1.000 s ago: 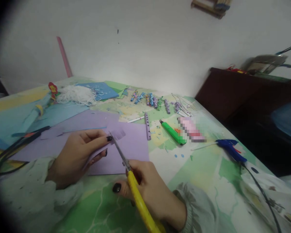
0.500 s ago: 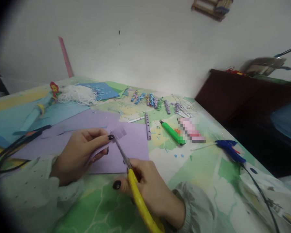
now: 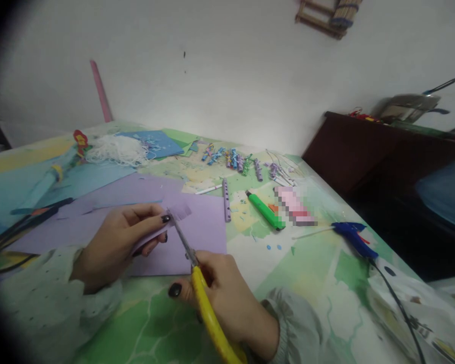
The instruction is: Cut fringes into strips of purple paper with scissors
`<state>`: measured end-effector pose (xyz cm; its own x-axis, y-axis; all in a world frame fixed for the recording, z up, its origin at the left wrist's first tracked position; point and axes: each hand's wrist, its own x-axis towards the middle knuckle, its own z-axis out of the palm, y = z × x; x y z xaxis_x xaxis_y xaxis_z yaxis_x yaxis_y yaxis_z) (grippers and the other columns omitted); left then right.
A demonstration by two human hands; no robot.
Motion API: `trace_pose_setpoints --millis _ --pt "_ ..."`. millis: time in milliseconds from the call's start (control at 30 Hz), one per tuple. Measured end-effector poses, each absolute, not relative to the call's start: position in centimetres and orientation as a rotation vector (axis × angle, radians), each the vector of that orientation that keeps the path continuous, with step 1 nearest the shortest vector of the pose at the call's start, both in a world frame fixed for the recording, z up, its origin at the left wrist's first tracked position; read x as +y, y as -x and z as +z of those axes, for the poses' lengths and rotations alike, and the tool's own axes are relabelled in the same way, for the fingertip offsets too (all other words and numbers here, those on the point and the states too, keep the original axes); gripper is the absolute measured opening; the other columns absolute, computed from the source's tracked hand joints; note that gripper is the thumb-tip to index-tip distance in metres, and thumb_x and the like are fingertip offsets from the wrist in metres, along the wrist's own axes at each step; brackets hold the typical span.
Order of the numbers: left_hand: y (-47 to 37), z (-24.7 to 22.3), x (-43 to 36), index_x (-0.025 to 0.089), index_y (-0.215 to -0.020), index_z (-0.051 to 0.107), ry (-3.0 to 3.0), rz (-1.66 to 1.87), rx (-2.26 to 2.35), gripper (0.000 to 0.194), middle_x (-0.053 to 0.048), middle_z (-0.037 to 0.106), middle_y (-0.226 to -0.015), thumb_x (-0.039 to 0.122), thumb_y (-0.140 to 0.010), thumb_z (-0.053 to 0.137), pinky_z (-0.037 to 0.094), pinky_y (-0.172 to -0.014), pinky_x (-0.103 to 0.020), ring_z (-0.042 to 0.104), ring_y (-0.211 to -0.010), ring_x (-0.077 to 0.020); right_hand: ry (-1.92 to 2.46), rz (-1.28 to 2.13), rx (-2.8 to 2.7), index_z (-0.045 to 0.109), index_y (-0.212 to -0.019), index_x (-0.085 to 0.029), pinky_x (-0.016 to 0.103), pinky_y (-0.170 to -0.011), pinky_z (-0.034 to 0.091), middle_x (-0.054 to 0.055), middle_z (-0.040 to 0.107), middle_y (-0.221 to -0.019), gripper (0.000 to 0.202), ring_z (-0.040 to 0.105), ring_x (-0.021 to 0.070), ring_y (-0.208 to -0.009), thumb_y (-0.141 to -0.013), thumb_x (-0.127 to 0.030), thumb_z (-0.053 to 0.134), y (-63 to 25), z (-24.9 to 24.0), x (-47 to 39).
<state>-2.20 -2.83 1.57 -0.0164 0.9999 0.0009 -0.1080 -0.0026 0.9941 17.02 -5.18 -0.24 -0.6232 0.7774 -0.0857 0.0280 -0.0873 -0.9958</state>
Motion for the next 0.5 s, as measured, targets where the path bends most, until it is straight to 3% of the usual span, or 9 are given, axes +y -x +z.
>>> trace_pose_setpoints --millis 500 --pt "2.31 0.84 -2.41 0.013 -0.06 0.061 -1.07 1.213 1.148 0.019 0.002 0.063 -0.05 0.023 -0.075 0.067 0.028 -0.034 -0.011 0.044 -0.032 -0.0017 0.906 1.83 -1.612 0.044 -0.066 -0.018 0.016 -0.039 0.024 -0.009 0.036 -0.05 0.041 0.032 0.0053 -0.043 -0.076 -0.042 0.076 -17.19 -0.31 -4.71"
